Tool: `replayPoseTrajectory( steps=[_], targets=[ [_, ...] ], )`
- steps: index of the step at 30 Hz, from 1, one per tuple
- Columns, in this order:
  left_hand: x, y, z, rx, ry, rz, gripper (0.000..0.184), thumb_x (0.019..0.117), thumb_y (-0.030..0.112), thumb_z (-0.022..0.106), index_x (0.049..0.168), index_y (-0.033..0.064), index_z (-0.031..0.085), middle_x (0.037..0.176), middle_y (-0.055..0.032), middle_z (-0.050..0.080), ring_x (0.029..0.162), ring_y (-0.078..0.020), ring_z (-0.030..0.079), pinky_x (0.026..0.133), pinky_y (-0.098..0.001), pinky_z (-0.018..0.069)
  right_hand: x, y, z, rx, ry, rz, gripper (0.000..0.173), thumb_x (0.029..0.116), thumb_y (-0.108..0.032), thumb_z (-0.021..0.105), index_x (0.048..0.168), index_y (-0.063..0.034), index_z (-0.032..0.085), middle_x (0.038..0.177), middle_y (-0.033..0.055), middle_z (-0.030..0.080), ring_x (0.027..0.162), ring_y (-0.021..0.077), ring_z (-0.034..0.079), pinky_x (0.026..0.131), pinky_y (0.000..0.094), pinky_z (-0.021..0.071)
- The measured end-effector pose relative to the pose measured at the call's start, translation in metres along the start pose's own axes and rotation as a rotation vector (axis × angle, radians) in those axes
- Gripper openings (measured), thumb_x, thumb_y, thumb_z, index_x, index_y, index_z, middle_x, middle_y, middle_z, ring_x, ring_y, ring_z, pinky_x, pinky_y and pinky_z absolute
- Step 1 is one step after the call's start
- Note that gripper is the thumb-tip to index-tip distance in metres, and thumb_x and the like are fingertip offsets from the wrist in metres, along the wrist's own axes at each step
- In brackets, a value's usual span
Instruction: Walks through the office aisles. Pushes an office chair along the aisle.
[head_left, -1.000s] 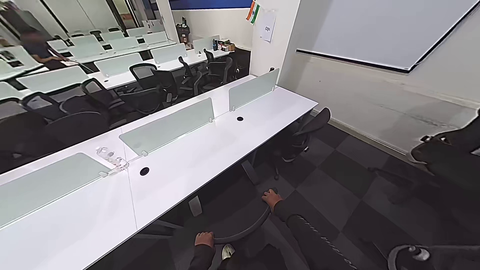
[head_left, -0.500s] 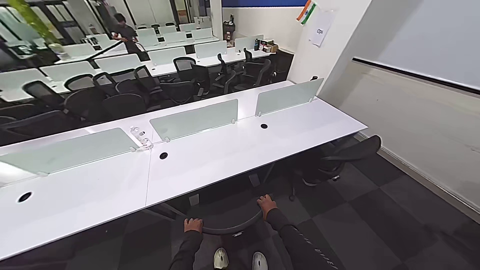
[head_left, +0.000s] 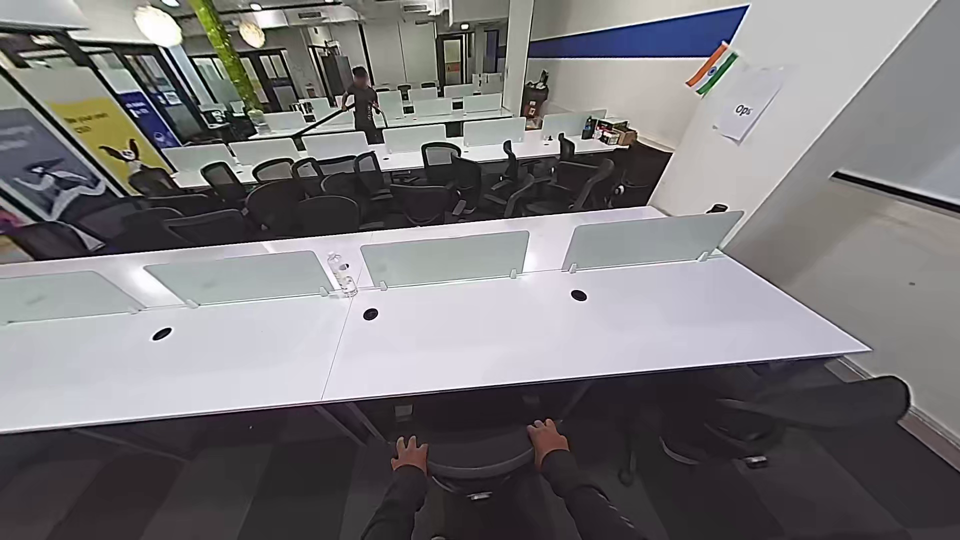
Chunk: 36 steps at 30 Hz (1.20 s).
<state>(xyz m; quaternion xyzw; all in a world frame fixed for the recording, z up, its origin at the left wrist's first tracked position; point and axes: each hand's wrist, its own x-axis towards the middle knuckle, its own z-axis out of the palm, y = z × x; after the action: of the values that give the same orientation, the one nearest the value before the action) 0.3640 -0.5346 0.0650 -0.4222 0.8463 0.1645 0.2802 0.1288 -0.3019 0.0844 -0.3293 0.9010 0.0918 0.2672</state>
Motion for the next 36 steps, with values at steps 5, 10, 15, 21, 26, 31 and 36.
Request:
replayPoseTrajectory(
  steps=[5, 10, 15, 21, 26, 31, 36],
  targets=[
    [0.02, 0.001, -0.013, -0.034, -0.003, -0.052, 0.047, 0.0969, 0.014, 0.067, 0.142, 0.0287, 0.064, 0.166, -0.0017, 0.039, 0.157, -0.0421, 0.019, 0.108, -0.0741, 0.0401, 0.011, -0.006, -0.006, 0.005, 0.012, -0.012, 0.072, 0.0677, -0.019, 0.086, 0.136, -0.0179, 0.065, 0.146, 0.0075, 0.058, 0.144, 0.0389, 0.043, 0.086, 0.0604, 0.0592],
    [0.032, -0.009, -0.031, -0.014, -0.005, -0.061, 0.048, 0.0958, 0.012, 0.067, 0.141, 0.0283, 0.065, 0.163, -0.0013, 0.043, 0.157, -0.0403, 0.021, 0.109, -0.0706, 0.0422, 0.02, -0.022, -0.012, -0.002, 0.028, -0.017, 0.073, 0.0663, -0.02, 0.086, 0.137, -0.0173, 0.065, 0.145, 0.0069, 0.059, 0.144, 0.0386, 0.043, 0.085, 0.0587, 0.0602],
    [0.04, -0.008, -0.038, -0.01, 0.012, -0.061, 0.045, 0.0963, 0.012, 0.066, 0.139, 0.0275, 0.066, 0.161, -0.003, 0.046, 0.156, -0.0409, 0.023, 0.107, -0.0714, 0.0435, 0.036, -0.025, -0.022, -0.015, 0.033, -0.026, 0.073, 0.0664, -0.022, 0.086, 0.137, -0.0177, 0.065, 0.145, 0.0069, 0.059, 0.144, 0.0389, 0.043, 0.086, 0.0596, 0.06],
    [0.042, -0.011, -0.039, 0.009, 0.0, -0.048, 0.045, 0.0961, 0.011, 0.066, 0.138, 0.0258, 0.067, 0.16, -0.0043, 0.047, 0.154, -0.0415, 0.027, 0.105, -0.0709, 0.0445, 0.038, -0.026, -0.02, -0.041, 0.026, -0.023, 0.077, 0.0644, -0.024, 0.087, 0.138, -0.0182, 0.065, 0.146, 0.0062, 0.058, 0.144, 0.038, 0.043, 0.087, 0.0591, 0.0598],
    [0.042, -0.014, -0.037, -0.065, 0.038, -0.018, 0.053, 0.1031, 0.014, 0.059, 0.152, 0.0331, 0.052, 0.169, -0.0033, 0.034, 0.157, -0.0415, 0.02, 0.108, -0.0743, 0.04, 0.039, -0.024, -0.016, -0.057, 0.032, -0.016, 0.078, 0.0635, -0.026, 0.088, 0.138, -0.0185, 0.064, 0.147, 0.0069, 0.057, 0.145, 0.0383, 0.042, 0.086, 0.0591, 0.0599],
    [0.005, -0.029, -0.009, -0.113, 0.303, -0.094, 0.119, 0.076, 0.011, 0.085, 0.168, 0.0333, 0.012, 0.176, -0.0113, 0.006, 0.16, -0.0439, 0.009, 0.115, -0.0695, 0.0351, 0.03, -0.021, -0.015, -0.041, 0.067, -0.012, 0.074, 0.0664, -0.025, 0.087, 0.137, -0.0197, 0.066, 0.148, 0.0064, 0.057, 0.145, 0.0381, 0.043, 0.085, 0.059, 0.0603],
    [-0.069, -0.091, 0.078, -0.232, 0.273, -0.298, 0.115, 0.0749, 0.019, 0.087, 0.167, 0.0245, 0.019, 0.174, -0.0143, 0.014, 0.159, -0.0438, 0.014, 0.116, -0.0671, 0.0359, 0.031, -0.02, -0.011, -0.028, 0.11, -0.033, 0.069, 0.0669, -0.024, 0.087, 0.134, -0.0197, 0.067, 0.146, 0.0062, 0.058, 0.144, 0.0372, 0.044, 0.084, 0.0577, 0.0608]
  ],
)
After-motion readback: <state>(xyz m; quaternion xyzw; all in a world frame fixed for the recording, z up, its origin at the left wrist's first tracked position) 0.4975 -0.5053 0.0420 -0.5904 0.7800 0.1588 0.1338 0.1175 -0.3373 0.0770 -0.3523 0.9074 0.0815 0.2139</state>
